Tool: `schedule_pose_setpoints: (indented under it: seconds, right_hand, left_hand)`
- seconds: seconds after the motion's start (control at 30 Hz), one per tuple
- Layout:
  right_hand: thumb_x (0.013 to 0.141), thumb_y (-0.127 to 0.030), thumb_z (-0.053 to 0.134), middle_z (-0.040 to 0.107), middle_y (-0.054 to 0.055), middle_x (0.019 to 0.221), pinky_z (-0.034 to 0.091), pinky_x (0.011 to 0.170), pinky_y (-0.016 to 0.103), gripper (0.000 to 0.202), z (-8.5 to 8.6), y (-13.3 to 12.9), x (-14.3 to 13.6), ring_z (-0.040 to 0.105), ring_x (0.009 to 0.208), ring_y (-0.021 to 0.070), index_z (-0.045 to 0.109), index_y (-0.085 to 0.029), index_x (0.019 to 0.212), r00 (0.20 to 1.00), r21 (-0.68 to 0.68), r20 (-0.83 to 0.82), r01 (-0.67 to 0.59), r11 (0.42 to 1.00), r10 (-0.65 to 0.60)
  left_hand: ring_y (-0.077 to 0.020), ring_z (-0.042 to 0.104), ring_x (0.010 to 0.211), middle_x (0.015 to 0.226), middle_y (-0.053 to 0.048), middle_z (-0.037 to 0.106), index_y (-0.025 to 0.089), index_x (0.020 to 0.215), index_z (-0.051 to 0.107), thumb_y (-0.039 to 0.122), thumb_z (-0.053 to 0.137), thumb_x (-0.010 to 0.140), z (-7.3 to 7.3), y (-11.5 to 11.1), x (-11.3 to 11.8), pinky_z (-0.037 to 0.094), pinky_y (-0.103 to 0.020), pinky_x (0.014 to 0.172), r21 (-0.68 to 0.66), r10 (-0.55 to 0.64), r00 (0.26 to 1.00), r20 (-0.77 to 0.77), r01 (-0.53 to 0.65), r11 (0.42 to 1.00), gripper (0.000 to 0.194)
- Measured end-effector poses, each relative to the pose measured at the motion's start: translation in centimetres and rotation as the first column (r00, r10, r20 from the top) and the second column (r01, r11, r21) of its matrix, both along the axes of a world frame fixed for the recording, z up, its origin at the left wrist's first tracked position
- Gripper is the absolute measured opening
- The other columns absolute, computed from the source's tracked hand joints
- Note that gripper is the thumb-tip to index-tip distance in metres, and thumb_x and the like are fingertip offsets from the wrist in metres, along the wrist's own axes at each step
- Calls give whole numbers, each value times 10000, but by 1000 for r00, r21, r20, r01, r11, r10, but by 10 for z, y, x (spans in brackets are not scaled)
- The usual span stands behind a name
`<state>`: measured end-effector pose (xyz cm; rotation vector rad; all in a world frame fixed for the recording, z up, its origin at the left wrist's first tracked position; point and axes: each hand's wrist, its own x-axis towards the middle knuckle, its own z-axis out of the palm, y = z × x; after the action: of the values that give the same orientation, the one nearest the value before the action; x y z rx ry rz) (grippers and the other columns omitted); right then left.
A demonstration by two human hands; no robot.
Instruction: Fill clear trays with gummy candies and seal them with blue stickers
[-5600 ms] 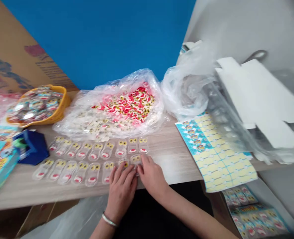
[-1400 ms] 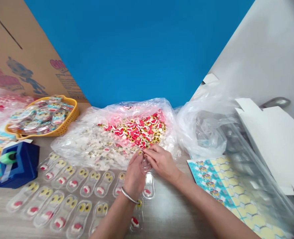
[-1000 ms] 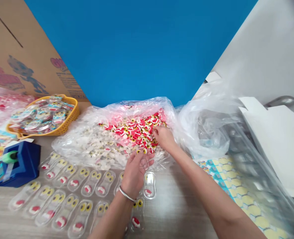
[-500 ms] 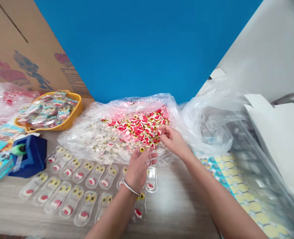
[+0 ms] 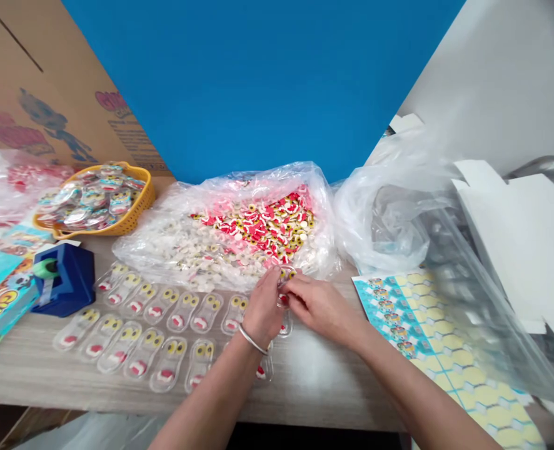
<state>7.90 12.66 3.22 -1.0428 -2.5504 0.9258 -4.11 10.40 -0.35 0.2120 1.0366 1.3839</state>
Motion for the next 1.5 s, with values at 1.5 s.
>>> schedule_pose_setpoints:
  seconds: [1.5]
  right_hand:
    - [916, -129, 535, 606, 39, 1008, 456, 728, 243, 157, -9, 1, -1, 617, 842, 150, 629, -207, 1013, 957, 71, 0, 291, 954, -291]
  left_hand:
    - [-183, 673, 809, 826, -39, 715, 164, 866, 675, 281, 751, 673, 3, -6, 3, 491, -259, 697, -11, -39, 997, 72, 40, 999, 238]
